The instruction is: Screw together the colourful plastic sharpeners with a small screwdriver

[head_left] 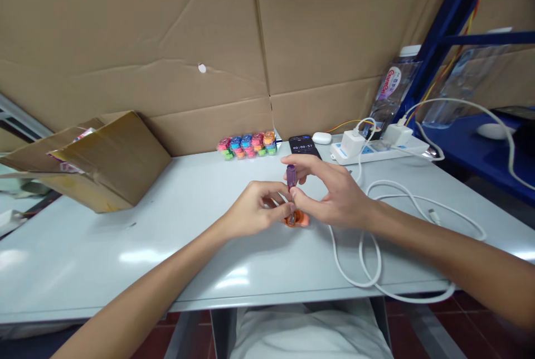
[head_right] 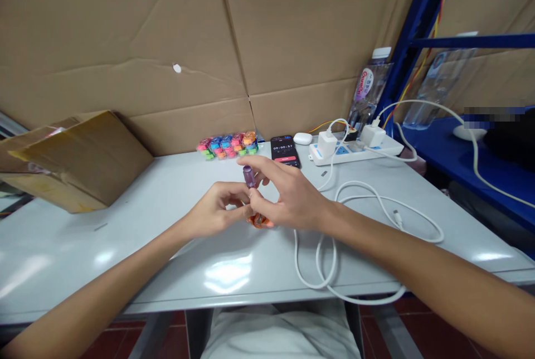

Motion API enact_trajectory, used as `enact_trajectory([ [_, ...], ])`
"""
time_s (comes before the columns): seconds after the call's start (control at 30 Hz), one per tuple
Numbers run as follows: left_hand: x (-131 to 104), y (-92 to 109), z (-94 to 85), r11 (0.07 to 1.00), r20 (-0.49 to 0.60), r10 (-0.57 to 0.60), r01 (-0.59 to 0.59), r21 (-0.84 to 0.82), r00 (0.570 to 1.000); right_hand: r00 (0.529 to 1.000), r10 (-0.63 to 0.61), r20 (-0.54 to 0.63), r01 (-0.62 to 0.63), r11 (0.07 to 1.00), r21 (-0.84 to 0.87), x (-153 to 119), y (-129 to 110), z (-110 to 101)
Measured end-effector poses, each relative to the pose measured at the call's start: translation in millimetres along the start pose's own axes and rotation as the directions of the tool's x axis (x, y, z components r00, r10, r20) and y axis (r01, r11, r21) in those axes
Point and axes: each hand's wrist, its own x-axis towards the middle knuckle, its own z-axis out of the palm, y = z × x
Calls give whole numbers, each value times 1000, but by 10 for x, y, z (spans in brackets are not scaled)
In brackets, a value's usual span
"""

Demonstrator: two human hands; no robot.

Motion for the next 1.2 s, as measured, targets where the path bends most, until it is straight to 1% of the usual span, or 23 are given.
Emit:
enact_trajectory([
  [0.1, 2, -11, 0, 1000, 8, -7, 8, -13, 1000, 1000, 0, -3, 0, 1000, 6, -10, 13, -1],
  [0.27, 9, -51, 22, 998, -22, 10, -11, -65, 1000, 999, 28, 17, -28, 1000, 11, -11, 21, 3],
  [0.37, 11, -66, 33, 998, -48, 11, -15, -68, 999, 999, 35, 18, -36, 999, 18, -14, 18, 11],
  [0.53, 4, -100, 32, 996, -46, 40, -43, -72, 998, 999, 36, 11, -36, 999, 40, -10, 14, 22],
  [0.7, 2, -113, 27, 1000, -97, 12, -11, 1, 995, 999, 30, 41, -33, 997, 68, -4, 24, 21],
  [0.83, 4, -97, 25, 999, -102, -4, 8, 42, 995, 998, 35, 47, -38, 996, 75, -8, 27, 23],
  [1.0, 0, -53, 8, 994, -121, 27, -14, 107, 992, 999, 31, 40, -34, 996, 82, -14, 28, 27],
  [1.2, -10, 21, -11, 990, -94, 61, -48, 130, 994, 996, 69, 57, -75, 991, 111, -25, 20, 41],
])
